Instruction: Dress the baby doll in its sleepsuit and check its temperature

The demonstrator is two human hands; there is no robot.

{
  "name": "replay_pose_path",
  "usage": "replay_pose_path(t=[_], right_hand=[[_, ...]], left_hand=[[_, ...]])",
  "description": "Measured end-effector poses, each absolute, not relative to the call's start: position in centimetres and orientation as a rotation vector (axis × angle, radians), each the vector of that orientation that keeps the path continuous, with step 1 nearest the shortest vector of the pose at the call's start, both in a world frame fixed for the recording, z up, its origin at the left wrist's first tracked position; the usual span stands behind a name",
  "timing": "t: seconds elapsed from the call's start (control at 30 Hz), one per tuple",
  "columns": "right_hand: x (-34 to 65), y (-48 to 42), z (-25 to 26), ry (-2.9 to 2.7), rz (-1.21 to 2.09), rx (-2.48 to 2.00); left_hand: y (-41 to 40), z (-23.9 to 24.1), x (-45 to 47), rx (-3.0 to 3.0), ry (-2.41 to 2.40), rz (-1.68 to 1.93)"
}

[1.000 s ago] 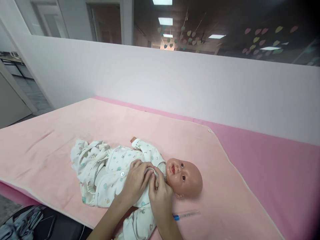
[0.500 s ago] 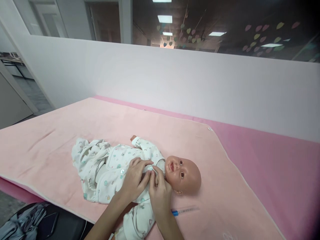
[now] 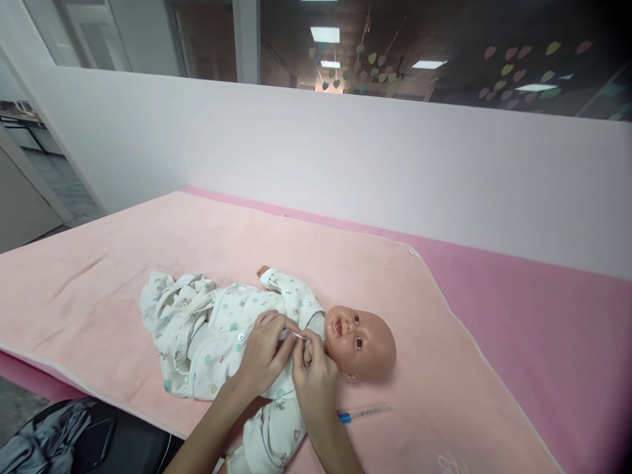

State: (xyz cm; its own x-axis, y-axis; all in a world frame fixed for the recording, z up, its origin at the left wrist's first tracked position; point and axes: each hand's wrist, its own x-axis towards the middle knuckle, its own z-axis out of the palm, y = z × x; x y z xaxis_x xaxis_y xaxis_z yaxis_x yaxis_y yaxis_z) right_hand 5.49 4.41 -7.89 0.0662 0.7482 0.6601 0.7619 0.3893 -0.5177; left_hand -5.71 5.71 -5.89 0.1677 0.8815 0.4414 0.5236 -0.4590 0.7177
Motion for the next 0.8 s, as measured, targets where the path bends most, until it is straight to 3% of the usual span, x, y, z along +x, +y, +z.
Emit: replay_pose_path(t=[0.3, 0.8], right_hand=[[5.61, 4.2, -8.0, -1.6, 0.139, -1.355], [5.63, 4.17, -7.9, -1.588, 0.134, -1.3]], left_hand=[[5.56, -6.08, -5.68, 2.027, 1.363, 1.255], [5.56, -6.62, -5.56, 2.048, 1.396, 1.32]])
